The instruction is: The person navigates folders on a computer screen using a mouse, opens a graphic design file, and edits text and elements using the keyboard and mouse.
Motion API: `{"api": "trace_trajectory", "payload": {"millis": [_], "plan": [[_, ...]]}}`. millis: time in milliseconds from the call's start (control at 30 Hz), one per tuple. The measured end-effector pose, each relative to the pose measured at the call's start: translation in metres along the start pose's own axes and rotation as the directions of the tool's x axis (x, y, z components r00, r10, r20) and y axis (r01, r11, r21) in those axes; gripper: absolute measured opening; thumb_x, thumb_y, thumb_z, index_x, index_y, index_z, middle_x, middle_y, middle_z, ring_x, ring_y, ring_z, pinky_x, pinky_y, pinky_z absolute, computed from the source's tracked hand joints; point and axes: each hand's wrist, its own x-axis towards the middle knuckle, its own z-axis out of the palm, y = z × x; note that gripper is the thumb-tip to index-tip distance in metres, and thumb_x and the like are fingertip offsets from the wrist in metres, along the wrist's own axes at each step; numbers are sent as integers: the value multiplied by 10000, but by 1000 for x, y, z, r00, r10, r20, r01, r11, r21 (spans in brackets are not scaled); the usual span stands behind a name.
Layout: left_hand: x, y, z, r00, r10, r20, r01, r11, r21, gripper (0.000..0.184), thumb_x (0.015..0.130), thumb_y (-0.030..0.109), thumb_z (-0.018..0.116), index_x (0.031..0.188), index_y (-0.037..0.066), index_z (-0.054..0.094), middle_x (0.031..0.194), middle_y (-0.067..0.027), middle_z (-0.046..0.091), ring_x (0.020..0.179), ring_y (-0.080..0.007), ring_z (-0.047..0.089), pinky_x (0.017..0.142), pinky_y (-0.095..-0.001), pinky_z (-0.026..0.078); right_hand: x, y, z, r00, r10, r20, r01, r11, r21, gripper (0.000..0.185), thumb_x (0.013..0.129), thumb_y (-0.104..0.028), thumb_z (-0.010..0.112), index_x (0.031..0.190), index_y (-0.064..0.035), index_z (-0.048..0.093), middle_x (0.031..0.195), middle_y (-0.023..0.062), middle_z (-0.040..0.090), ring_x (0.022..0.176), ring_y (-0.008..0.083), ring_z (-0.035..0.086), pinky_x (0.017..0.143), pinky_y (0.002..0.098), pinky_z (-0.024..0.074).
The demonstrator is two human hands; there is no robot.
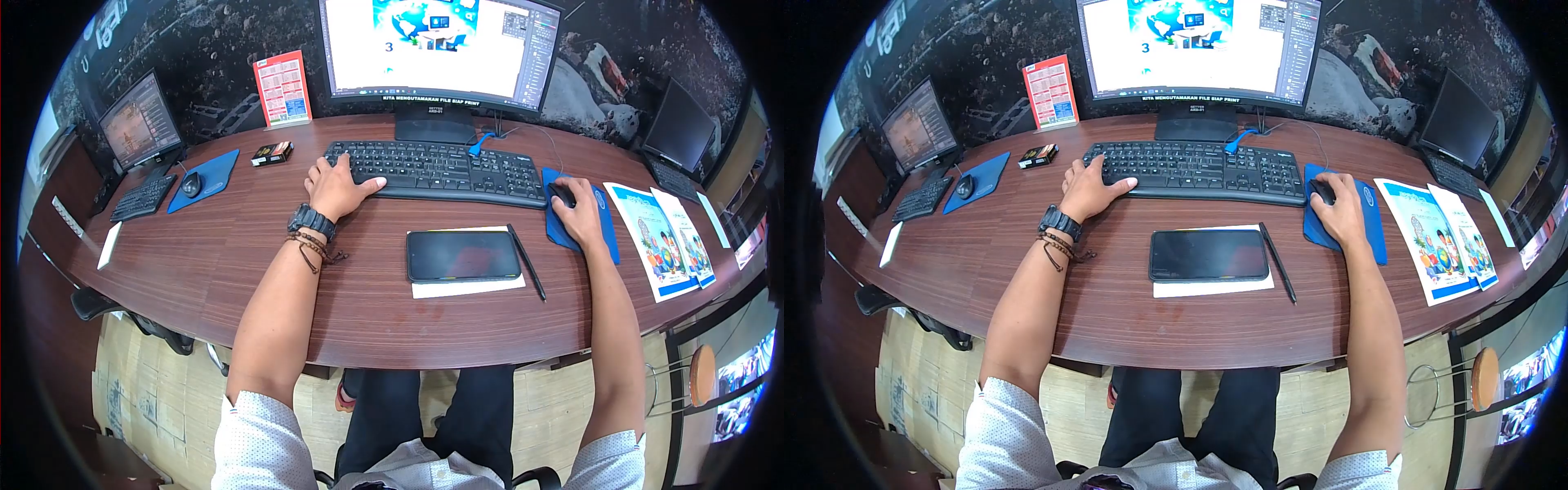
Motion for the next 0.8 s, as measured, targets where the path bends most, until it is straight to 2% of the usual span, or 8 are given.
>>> {"api": "trace_trajectory", "payload": {"millis": [800], "plan": [[-1,1,-1,1000,-2,-4,2,1000,-7,1017,761,697,723,1463,12,453,1411,-319,425,1326,-476,400,1099,-530,350,1,1,0,1000,-3,6,3,1000,-7,355,812,-177,663,1147,-62,663,1152,164,603,1123,349,591,983,416,472]]}}
